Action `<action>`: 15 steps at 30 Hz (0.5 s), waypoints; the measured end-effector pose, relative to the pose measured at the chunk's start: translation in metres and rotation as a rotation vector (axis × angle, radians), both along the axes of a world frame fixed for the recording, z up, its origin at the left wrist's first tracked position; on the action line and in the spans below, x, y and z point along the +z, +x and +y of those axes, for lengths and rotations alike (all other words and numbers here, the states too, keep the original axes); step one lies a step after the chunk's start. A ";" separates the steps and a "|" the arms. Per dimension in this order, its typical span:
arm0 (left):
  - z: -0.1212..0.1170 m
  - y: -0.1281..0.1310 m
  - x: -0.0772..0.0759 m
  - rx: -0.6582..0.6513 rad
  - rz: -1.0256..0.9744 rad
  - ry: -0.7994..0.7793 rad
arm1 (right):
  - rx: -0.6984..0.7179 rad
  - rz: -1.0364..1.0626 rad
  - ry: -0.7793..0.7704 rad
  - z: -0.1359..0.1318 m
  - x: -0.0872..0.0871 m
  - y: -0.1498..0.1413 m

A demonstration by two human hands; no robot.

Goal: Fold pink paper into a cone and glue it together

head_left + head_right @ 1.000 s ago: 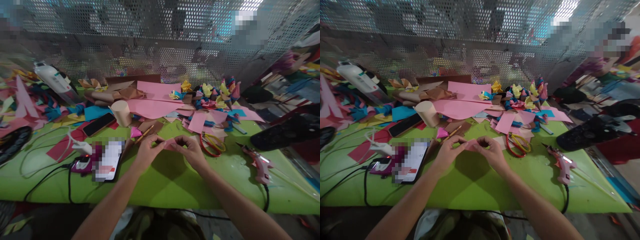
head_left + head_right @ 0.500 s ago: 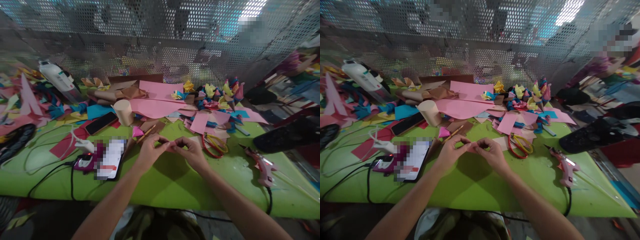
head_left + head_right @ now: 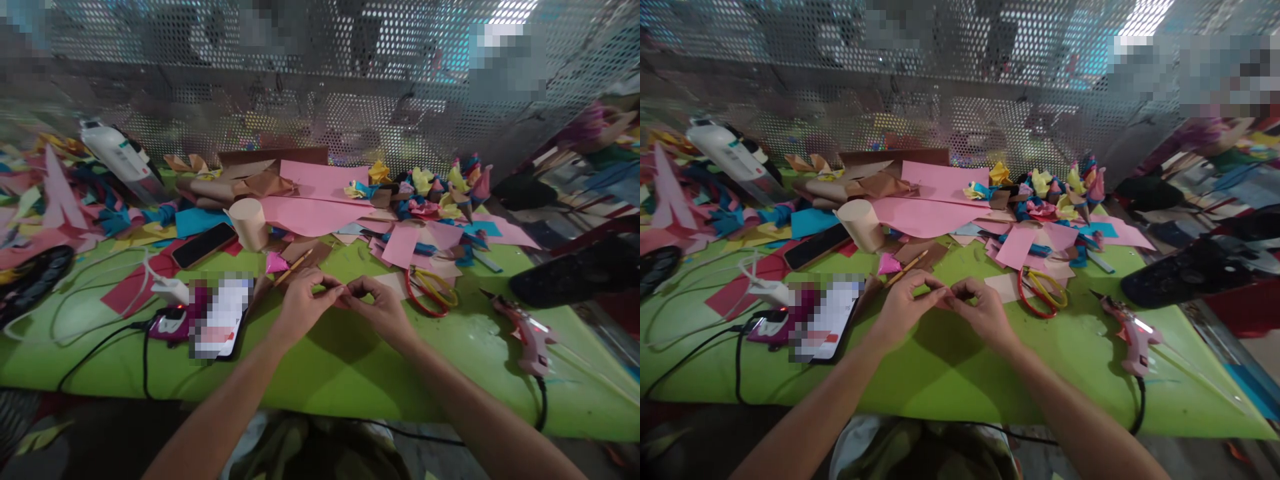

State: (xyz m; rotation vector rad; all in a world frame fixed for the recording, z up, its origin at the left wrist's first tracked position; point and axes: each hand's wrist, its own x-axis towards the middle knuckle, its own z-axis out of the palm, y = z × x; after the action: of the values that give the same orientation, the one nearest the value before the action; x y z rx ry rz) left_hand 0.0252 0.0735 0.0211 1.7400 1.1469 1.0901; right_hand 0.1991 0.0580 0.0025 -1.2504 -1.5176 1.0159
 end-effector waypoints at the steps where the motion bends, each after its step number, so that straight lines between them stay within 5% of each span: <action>1: 0.000 0.000 0.000 0.003 0.010 0.013 | 0.005 0.003 -0.002 0.000 0.000 0.000; 9: 0.000 -0.001 -0.001 -0.013 0.024 0.035 | 0.036 -0.026 -0.016 -0.001 0.001 -0.001; 15: 0.004 -0.003 -0.003 0.064 -0.066 -0.072 | 0.096 -0.255 0.080 0.003 -0.002 0.011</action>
State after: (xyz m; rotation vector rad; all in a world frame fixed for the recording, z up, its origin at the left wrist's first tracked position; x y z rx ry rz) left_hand 0.0223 0.0777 0.0184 1.6101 1.1935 1.1229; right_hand 0.2100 0.0606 0.0004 -1.2982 -1.8107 0.8727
